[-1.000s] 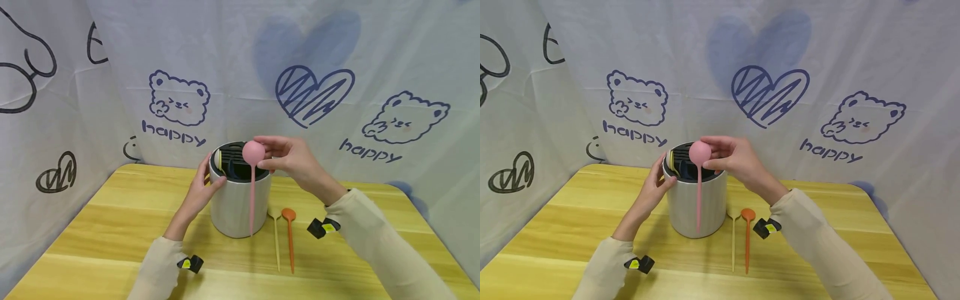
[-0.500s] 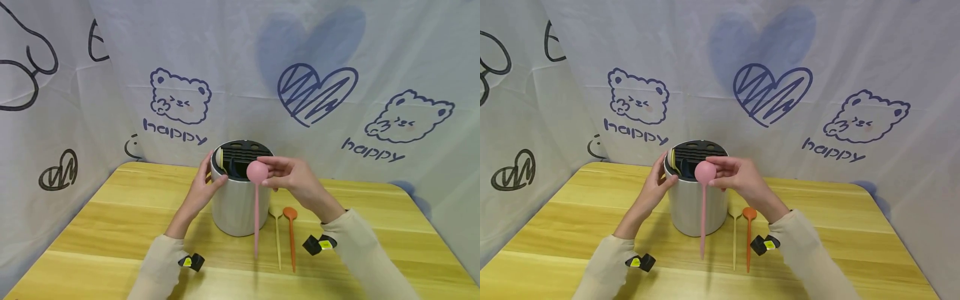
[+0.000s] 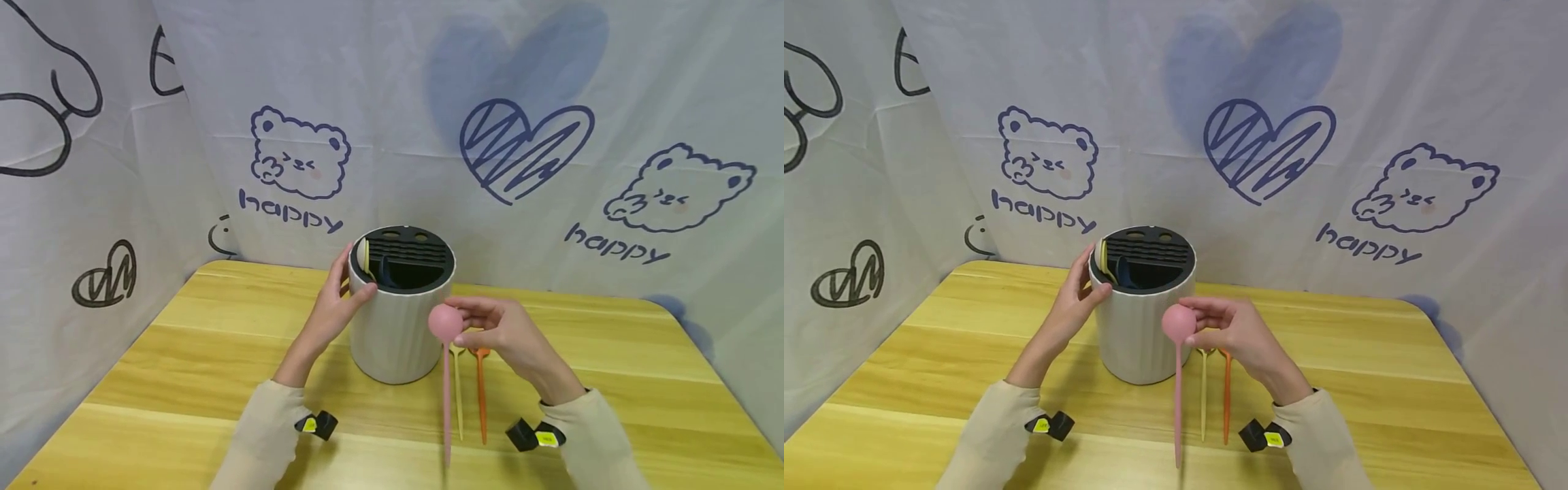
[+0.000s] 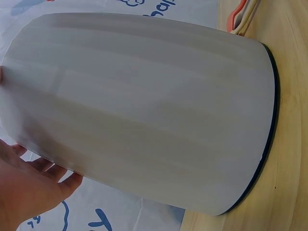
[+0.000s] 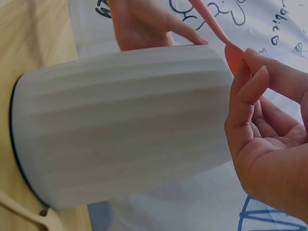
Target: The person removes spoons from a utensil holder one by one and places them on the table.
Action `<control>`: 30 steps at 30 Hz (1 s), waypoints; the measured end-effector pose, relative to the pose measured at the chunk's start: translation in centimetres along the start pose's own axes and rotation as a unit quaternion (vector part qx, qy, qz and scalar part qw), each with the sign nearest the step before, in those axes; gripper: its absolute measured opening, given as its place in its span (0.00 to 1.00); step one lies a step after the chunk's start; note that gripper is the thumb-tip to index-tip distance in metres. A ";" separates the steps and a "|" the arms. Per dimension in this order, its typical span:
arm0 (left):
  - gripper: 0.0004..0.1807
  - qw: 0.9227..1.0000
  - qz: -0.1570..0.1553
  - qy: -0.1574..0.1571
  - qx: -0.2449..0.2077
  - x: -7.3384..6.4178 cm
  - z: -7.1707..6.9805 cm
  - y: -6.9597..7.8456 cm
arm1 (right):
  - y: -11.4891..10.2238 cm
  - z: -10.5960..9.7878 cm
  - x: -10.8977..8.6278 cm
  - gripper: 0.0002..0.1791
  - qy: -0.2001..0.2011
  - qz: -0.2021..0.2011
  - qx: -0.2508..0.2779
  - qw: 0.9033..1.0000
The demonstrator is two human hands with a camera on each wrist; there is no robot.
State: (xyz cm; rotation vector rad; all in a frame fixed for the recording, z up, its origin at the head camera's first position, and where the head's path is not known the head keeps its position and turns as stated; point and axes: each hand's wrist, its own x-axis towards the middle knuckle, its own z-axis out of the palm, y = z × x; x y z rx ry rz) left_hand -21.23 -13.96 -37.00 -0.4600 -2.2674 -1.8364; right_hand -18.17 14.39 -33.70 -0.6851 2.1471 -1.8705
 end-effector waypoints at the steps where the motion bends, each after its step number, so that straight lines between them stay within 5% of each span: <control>1: 0.46 1.000 0.001 0.000 0.000 0.0 0.0 0.0 | 0.2 -0.1 -0.1 0.31 0.003 0.006 0.001 1.000; 17: 0.47 1.000 -0.002 0.000 -0.008 0.0 0.0 0.2 | 4.5 -3.4 0.5 0.33 0.015 0.086 0.040 0.995; 30: 0.45 1.000 -0.007 -0.003 -0.011 0.1 0.1 0.0 | 7.8 -7.0 -0.1 0.32 0.003 0.125 -0.007 0.992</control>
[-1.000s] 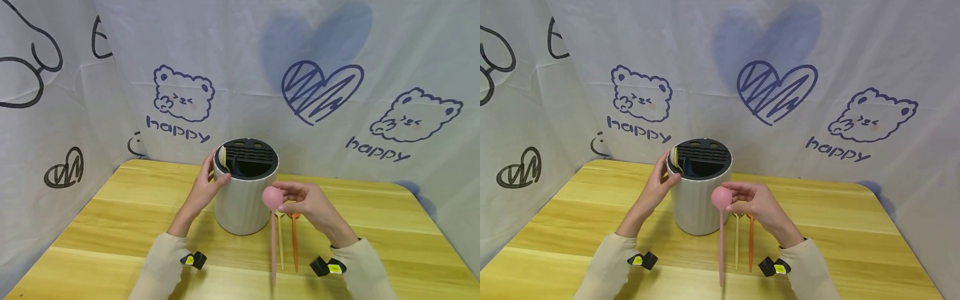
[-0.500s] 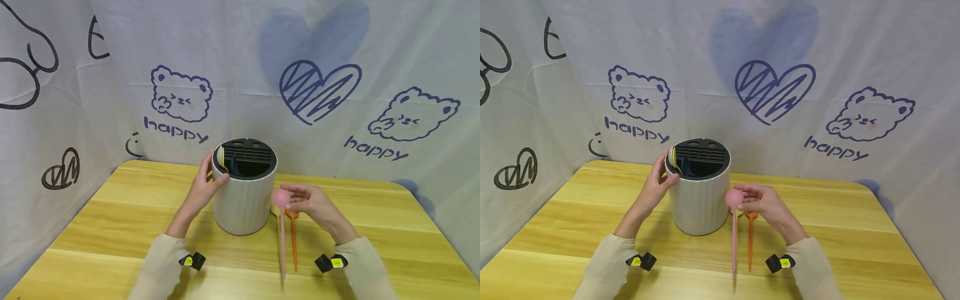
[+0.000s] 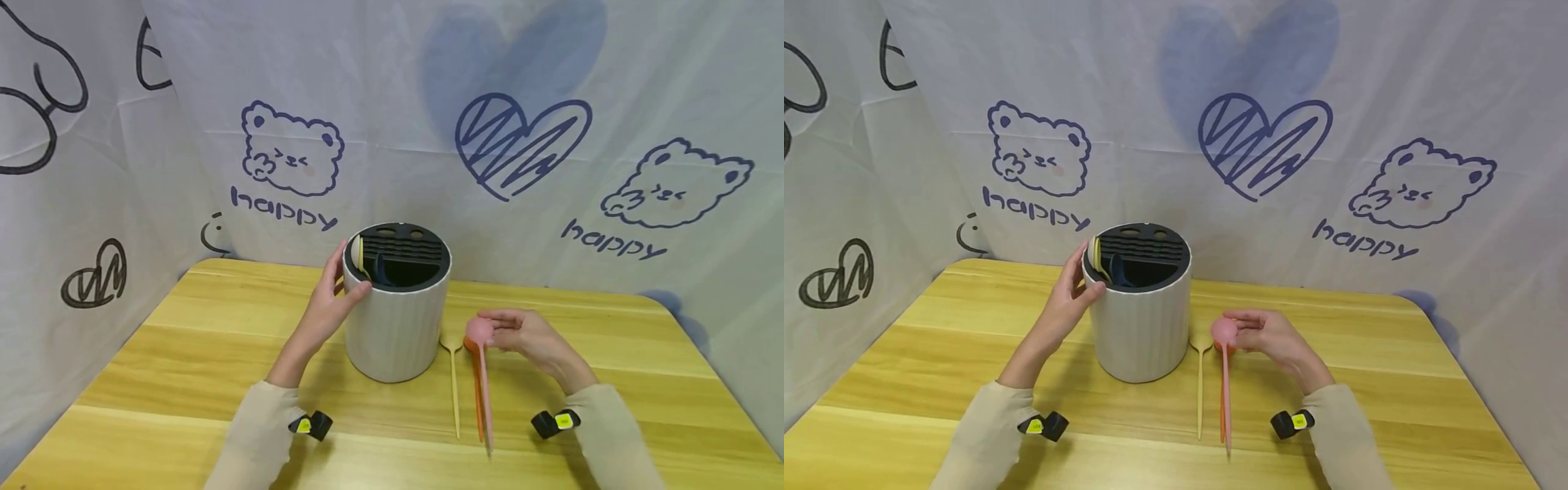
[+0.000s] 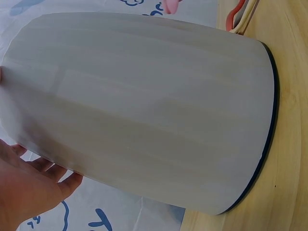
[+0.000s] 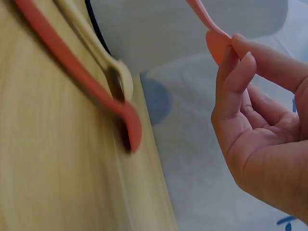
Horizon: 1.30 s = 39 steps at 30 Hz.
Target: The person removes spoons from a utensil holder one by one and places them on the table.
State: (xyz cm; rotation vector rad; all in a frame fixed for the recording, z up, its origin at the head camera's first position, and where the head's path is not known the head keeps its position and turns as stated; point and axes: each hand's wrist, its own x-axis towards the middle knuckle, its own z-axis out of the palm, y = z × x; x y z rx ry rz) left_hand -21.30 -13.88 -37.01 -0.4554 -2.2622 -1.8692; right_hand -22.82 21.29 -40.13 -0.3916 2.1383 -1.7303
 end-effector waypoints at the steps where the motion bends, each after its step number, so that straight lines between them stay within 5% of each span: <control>1: 0.45 1.000 0.000 0.001 0.001 0.0 0.0 0.0 | 0.1 -0.3 0.0 0.32 0.002 0.003 -0.001 1.000; 18: 0.46 1.000 0.006 0.001 0.016 -0.1 -0.3 0.4 | 2.5 -3.5 -0.2 0.35 -0.007 0.063 0.033 0.997; 39: 0.47 1.000 -0.001 -0.002 0.017 0.0 0.0 0.3 | 4.7 -3.9 0.2 0.33 0.004 0.090 0.024 0.996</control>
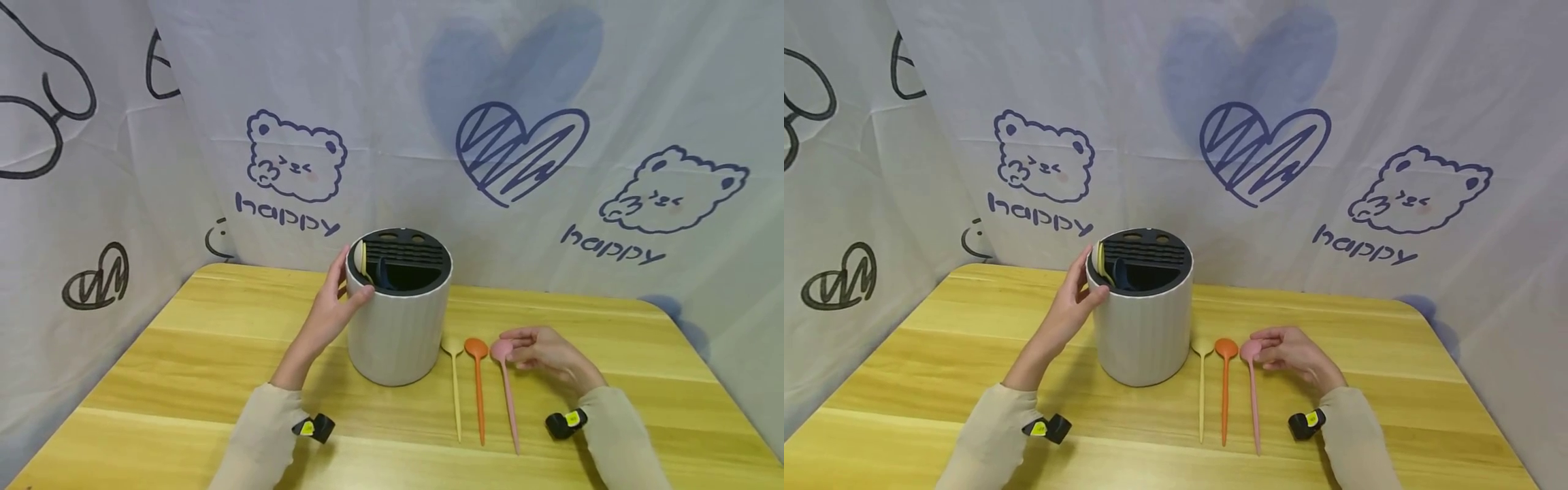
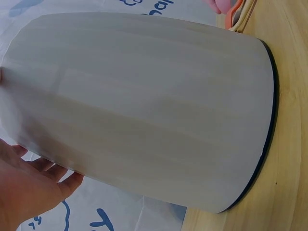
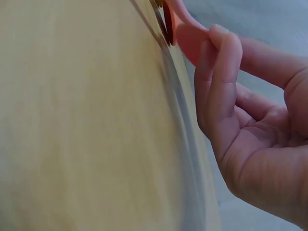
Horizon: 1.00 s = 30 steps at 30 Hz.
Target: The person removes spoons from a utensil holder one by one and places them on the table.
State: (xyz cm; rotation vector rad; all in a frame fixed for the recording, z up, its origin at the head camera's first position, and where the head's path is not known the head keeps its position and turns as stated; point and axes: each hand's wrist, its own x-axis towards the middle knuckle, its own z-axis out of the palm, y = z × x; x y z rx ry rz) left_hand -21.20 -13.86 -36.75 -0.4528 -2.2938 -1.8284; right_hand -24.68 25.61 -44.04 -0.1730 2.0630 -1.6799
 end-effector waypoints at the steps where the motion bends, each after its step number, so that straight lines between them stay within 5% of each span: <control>1: 0.47 1.000 -0.001 0.000 0.000 0.0 0.0 0.0 | 0.1 0.0 0.0 0.33 -0.001 0.002 -0.001 1.000; 30: 0.49 1.000 0.004 0.003 0.005 -0.1 0.0 -0.1 | 0.0 0.4 -0.1 0.31 0.030 -0.006 -0.088 0.996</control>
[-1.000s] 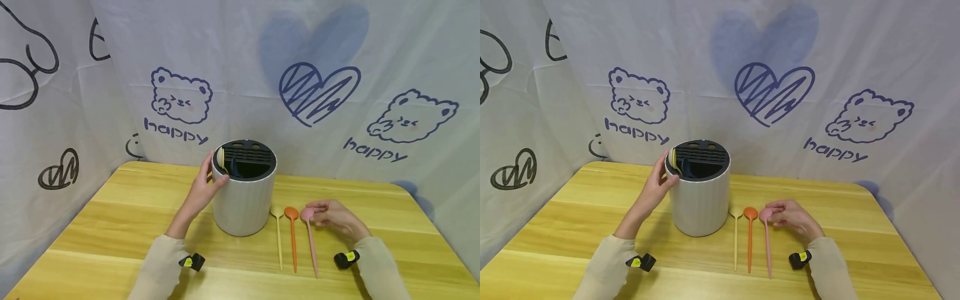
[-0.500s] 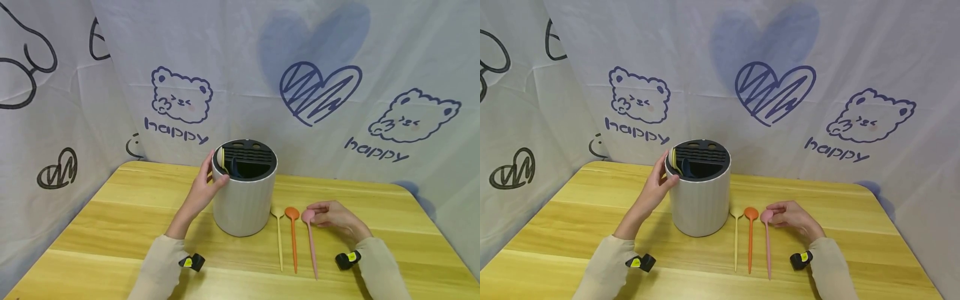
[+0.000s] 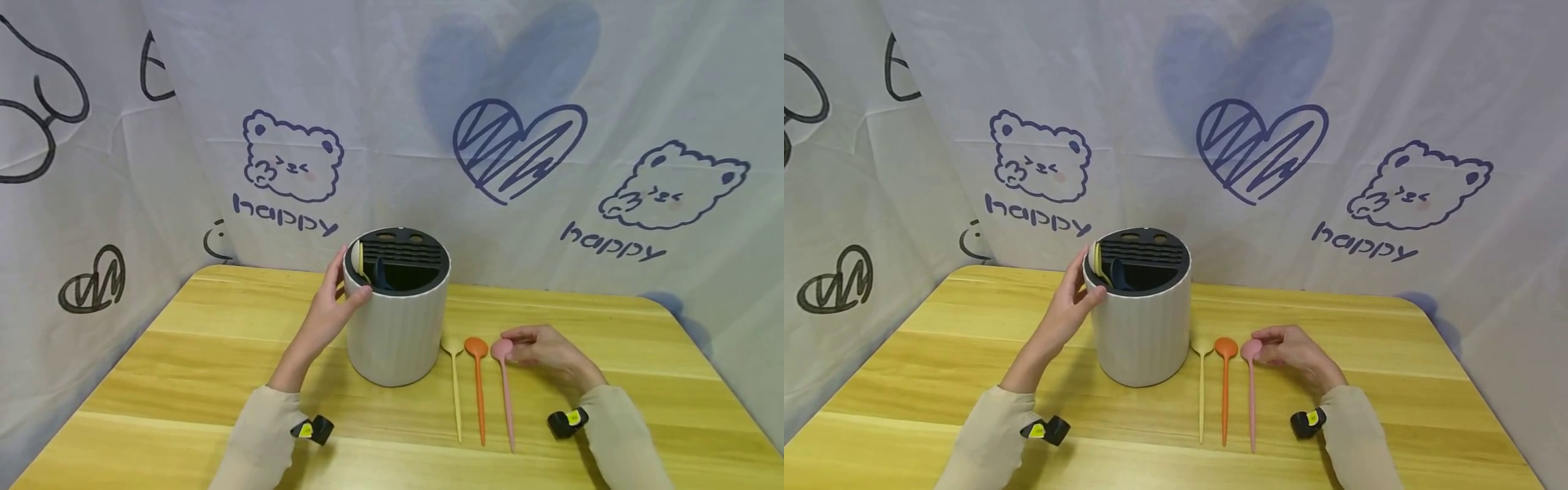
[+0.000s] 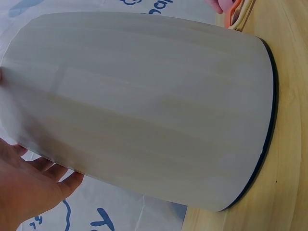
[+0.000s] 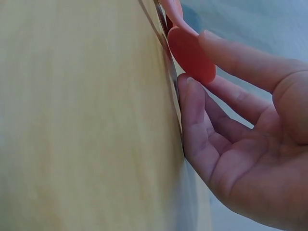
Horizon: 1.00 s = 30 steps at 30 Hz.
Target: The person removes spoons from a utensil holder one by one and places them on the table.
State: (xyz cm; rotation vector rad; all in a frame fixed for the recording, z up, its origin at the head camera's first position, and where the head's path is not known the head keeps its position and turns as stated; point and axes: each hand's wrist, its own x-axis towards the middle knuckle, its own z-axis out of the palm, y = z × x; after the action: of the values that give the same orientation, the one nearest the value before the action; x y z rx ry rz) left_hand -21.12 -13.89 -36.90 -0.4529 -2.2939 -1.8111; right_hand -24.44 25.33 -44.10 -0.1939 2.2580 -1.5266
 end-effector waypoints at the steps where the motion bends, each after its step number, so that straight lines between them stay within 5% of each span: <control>1: 0.49 1.000 0.000 0.000 0.000 0.0 0.0 0.0 | -0.1 0.0 0.0 0.31 0.001 0.000 -0.001 1.000; 30: 0.46 1.000 -0.003 -0.004 0.001 0.1 -0.1 0.3 | -0.6 0.2 0.0 0.31 0.026 -0.038 -0.104 0.994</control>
State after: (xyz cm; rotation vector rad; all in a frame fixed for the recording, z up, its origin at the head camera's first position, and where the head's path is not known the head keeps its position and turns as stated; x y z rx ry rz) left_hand -21.09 -13.86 -36.58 -0.4541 -2.3046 -1.8137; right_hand -24.39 24.94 -43.56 -0.3060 2.4762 -1.3452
